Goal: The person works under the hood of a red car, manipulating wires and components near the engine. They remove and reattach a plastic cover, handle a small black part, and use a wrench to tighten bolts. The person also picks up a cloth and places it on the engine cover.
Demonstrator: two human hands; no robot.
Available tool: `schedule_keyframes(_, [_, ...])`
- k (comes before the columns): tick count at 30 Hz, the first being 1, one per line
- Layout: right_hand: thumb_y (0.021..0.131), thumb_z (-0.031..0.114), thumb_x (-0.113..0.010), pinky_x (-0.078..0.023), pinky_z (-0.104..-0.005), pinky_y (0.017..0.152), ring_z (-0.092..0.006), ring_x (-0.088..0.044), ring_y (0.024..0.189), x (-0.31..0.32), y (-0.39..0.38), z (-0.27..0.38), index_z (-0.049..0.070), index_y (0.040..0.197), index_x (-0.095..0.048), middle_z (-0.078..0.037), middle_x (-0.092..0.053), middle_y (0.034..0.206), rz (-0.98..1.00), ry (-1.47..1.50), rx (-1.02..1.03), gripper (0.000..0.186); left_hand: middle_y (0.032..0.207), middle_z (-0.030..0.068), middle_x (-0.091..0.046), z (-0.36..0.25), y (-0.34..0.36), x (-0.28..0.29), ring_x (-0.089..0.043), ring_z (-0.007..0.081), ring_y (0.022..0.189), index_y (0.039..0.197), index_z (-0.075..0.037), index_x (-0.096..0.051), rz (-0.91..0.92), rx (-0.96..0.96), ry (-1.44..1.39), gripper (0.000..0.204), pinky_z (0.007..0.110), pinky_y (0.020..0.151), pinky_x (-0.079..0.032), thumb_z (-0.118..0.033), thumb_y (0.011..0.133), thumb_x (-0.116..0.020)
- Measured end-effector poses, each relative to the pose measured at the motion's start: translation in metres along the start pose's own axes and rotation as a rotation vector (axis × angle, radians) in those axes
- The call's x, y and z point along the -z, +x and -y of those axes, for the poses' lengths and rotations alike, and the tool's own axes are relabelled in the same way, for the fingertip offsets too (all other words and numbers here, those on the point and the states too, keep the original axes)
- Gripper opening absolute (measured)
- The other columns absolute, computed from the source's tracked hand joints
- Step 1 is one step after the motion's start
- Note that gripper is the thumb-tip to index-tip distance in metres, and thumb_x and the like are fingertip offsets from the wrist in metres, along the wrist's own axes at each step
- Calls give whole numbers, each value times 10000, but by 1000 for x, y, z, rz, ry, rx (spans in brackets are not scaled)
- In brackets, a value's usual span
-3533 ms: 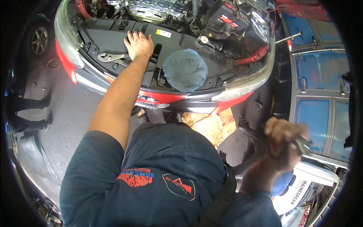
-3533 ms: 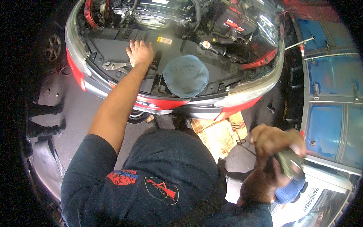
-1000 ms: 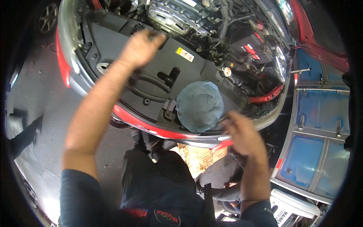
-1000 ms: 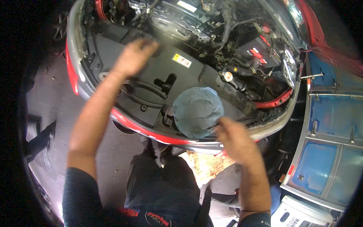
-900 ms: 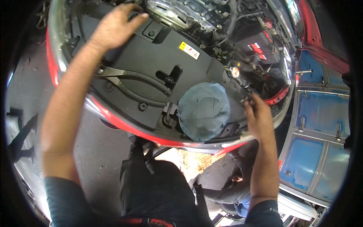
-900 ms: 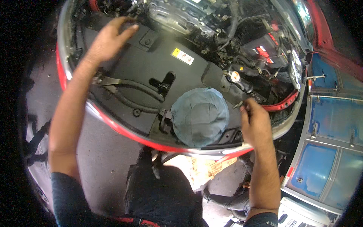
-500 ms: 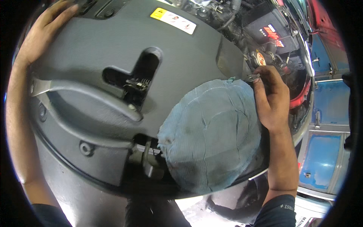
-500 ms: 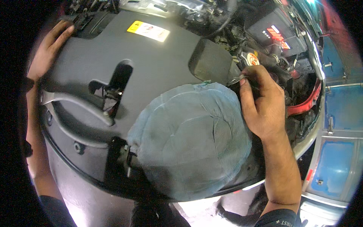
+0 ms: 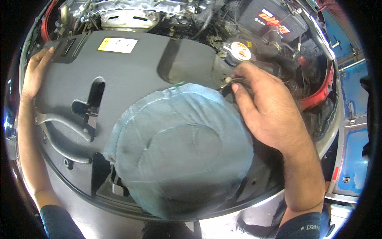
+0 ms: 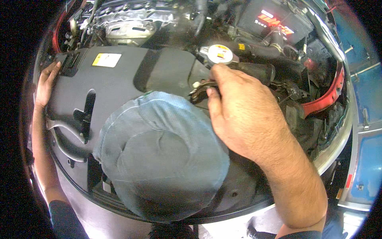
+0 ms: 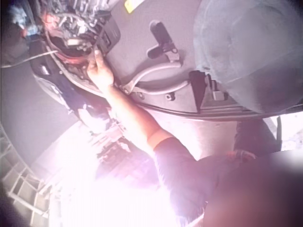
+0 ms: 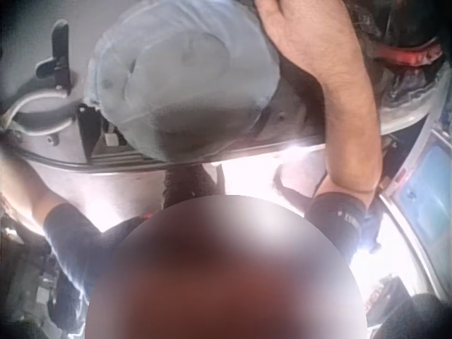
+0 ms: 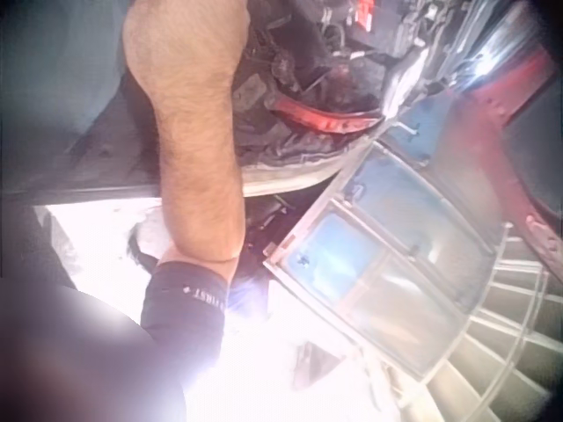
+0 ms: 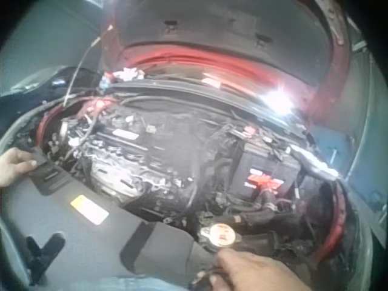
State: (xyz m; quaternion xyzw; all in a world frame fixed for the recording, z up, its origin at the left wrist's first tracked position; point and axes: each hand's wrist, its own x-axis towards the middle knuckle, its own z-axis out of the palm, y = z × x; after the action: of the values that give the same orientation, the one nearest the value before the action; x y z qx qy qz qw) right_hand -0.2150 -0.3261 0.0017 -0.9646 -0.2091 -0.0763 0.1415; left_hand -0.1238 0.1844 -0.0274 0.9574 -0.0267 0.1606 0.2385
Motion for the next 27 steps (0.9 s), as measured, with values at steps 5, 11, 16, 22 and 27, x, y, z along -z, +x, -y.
schedule_keyframes(5, [880, 85, -556, -471, -471, 814, -416, -604, 932, 2, -3, -3, -22, 984, -556, -234, -624, 921, 44, 82, -74, 149, 784, -20, -522, -5, 1, -1, -448, 83, 757, 903, 8, -618, -24, 59, -10, 477, 238, 709, -380, -445, 996, -501])
schedule_keyframes(11, [879, 88, -553, -477, -484, 810, -419, -610, 927, 2, -1, -7, -29, 961, -560, -245, -630, 927, 73, 109, -112, 142, 803, 0, -516, -3, 2, -2, -443, 108, 787, 883, 12, -582, -7, 55, 67, 492, 259, 752, -384, -456, 1000, -486])
schedule_keyframes(16, [793, 100, -575, -555, -472, 795, -399, -679, 853, 2, 0, -13, -49, 931, -614, -254, -670, 866, 65, 106, -85, 207, 806, 9, -529, -4, 1, -3, -453, 116, 795, 888, 27, -587, 1, 38, 10, 502, 268, 762, -391, -453, 1000, -491])
schedule_keyframes(22, [834, 116, -637, -513, -417, 777, -378, -656, 881, 12, 4, -19, -23, 942, -667, -228, -668, 906, 81, 178, -118, 178, 805, 12, -548, -5, 1, -3, -464, 116, 791, 917, 28, -609, 14, 22, 18, 493, 272, 759, -397, -445, 999, -499])
schedule_keyframes(27, [837, 115, -634, -499, -386, 731, -308, -657, 781, 7, 6, -21, -32, 961, -651, -209, -656, 834, 52, 217, -85, 194, 818, 32, -559, -8, -2, -4, -479, 133, 801, 949, 36, -610, -25, 15, -13, 507, 285, 778, -407, -455, 996, -493])
